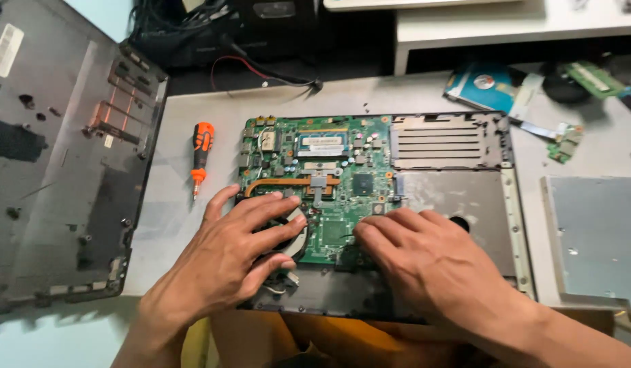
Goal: Repairing a laptop by connecting internal components and cables to the motherboard
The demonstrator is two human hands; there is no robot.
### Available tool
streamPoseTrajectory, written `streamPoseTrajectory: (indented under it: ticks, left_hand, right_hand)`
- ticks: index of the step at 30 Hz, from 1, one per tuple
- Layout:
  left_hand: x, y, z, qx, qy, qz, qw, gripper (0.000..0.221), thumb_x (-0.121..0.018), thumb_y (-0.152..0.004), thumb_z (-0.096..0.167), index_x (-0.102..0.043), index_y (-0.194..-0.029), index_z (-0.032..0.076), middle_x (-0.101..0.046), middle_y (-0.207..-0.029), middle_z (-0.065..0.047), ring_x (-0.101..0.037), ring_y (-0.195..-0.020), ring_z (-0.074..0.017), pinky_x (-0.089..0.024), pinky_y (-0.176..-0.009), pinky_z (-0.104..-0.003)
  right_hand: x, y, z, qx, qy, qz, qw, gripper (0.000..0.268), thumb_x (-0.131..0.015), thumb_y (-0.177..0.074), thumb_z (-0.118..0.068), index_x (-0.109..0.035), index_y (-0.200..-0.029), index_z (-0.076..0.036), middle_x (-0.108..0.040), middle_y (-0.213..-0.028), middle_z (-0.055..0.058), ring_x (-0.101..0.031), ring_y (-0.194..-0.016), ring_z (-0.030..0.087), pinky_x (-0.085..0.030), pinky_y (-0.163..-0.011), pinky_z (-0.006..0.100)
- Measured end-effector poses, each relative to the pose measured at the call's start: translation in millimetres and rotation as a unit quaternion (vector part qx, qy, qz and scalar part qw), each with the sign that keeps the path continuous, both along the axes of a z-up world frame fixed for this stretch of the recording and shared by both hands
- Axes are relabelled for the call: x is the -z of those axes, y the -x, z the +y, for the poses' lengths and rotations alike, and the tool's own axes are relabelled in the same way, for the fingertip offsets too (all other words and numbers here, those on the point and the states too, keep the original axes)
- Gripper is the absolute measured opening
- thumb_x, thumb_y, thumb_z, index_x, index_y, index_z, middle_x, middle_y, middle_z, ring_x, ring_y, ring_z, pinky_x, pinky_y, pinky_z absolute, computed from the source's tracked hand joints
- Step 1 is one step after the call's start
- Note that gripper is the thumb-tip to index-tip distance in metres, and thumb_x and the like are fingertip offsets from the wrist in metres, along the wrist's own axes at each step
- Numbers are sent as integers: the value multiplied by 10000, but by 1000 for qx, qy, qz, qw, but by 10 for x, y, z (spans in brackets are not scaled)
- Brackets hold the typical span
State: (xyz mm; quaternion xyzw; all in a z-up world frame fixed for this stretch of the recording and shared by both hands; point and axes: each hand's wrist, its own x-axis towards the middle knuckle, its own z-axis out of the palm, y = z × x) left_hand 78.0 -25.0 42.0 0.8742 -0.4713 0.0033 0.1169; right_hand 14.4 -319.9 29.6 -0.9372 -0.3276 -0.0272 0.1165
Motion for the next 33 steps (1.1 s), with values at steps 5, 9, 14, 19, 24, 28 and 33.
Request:
streamPoseTrajectory:
  ticks: [5,9,14,19,24,28,33]
  left_hand:
    - [70,63,-9,-15,-15,-5,1000,497,-701,-900,378,-641,-1370,229,-533,-1544,-34,-476,-1416,-235,-216,-1155,-589]
    - [158,123,13,-44,-5,17,999,558,-695,-914,360,-597,-1445,220,-459,-1605,-15,-379,-1497,-255,-213,-1182,-569]
    - [170,245,-60,-101,15,64,993,609,-692,-920,399,-549,-1485,224,-385,-1637,-20,-255,-1549,-277,-103,-1224,-573]
    - [278,325,-94,-162,17,75,984,652,-709,-888,481,-559,-1476,244,-377,-1640,-20,-254,-1552,-274,-111,-1227,-562]
    - [356,249,-70,-167,14,87,982,585,-680,-946,375,-534,-1501,257,-370,-1645,-38,-253,-1554,-322,-199,-1198,-601]
    - [414,124,65,-134,13,83,987,575,-680,-956,364,-557,-1491,195,-377,-1638,-107,-242,-1555,-355,-227,-1183,-564]
    - [129,86,59,-68,2,140,988,636,-700,-949,319,-481,-1534,201,-335,-1661,-113,-255,-1557,-340,-198,-1254,-503]
  right_hand:
    - [-248,230,97,5,22,-56,998,246,-495,-1002,-153,-599,-1210,-74,-692,-1065,121,-647,-821,279,-507,-682,400]
    - [-411,725,94,-63,-111,-133,983,295,-530,-1030,-139,-590,-1312,-79,-625,-1031,105,-572,-739,265,-456,-618,393]
    - [513,1327,-30,-74,-197,58,976,378,-602,-1014,-298,-578,-1364,-155,-596,-983,85,-605,-802,300,-471,-611,427]
    - [1419,1761,-75,86,-184,294,934,387,-575,-986,-470,-646,-1300,-254,-736,-1216,56,-698,-1072,323,-538,-876,428]
    - [1737,2087,-160,92,-277,273,917,394,-630,-968,-456,-684,-1218,-156,-762,-1233,45,-721,-1131,238,-523,-953,358]
    - [1526,2178,-225,87,-304,372,873,355,-648,-939,-414,-703,-1249,-249,-803,-1238,-62,-767,-1144,96,-561,-957,272]
    - [1671,2080,-377,66,-336,335,877,373,-687,-925,-406,-701,-1250,-222,-798,-1217,-21,-768,-1124,134,-555,-965,290]
